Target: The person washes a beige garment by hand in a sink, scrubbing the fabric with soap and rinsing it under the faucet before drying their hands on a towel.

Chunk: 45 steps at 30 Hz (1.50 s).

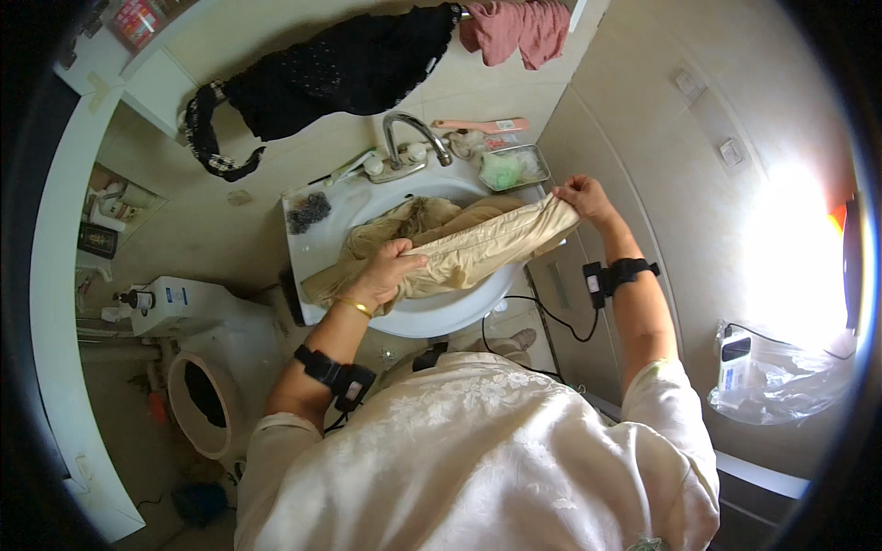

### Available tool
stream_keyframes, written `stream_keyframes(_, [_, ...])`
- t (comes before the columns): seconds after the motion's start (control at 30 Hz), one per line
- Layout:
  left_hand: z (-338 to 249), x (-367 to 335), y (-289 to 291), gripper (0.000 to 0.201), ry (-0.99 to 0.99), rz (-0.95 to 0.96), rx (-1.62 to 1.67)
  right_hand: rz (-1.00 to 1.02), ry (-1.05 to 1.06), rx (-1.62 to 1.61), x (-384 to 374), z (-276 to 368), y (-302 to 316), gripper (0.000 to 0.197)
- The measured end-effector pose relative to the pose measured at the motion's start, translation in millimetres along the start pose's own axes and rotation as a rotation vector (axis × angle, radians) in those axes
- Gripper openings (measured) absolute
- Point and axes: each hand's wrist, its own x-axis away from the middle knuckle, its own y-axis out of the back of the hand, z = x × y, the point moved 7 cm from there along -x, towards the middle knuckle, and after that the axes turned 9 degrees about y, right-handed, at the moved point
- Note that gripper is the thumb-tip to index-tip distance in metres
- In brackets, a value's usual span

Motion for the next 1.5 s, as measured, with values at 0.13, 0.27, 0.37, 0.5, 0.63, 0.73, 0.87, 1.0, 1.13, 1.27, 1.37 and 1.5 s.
stream_keyframes(0.13, [32,-23,2,0.017,0.104,-0.054,0.145,-0.309,0.075,0.503,21,44,-5,0.03])
stream_keyframes(0.27, [35,-24,-1,0.017,0.136,-0.148,0.203,-0.444,0.424,0.546,60,96,-19,0.032])
stream_keyframes(0.37, [31,-20,-8,0.018,0.186,-0.207,0.251,-0.112,0.373,0.779,79,69,-64,0.046])
stream_keyframes(0.5, [57,-39,-6,0.018,0.162,-0.02,0.3,-0.003,0.291,0.709,69,26,-72,0.054])
stream_keyframes(0.63, [74,-51,2,0.016,0.245,0.034,0.346,0.286,0.218,0.547,28,1,-69,0.052])
stream_keyframes(0.73, [77,-50,0,0.019,0.252,0.065,0.436,0.111,0.318,0.594,-12,30,-46,0.032])
stream_keyframes(0.87, [61,-40,-14,0.023,0.25,0.105,0.444,0.243,0.472,0.917,-46,38,-59,0.03])
stream_keyframes(1.0, [61,-37,-15,0.024,0.273,0.041,0.383,0.485,0.431,1.19,-56,28,-83,0.028])
stream_keyframes(1.13, [75,-47,8,0.025,0.22,-0.007,0.287,0.558,0.431,1.296,-68,29,-96,0.012])
stream_keyframes(1.27, [68,-47,-2,0.013,0.24,0.014,0.432,0.504,0.467,1.209,-77,12,-97,0.01])
stream_keyframes(1.37, [56,-41,-18,0.015,0.288,0.072,0.49,0.383,0.416,1.014,-81,-4,-83,0.009])
stream_keyframes(1.5, [60,-40,-17,0.018,0.314,0.137,0.575,0.4,0.328,0.629,-68,27,-70,0.021])
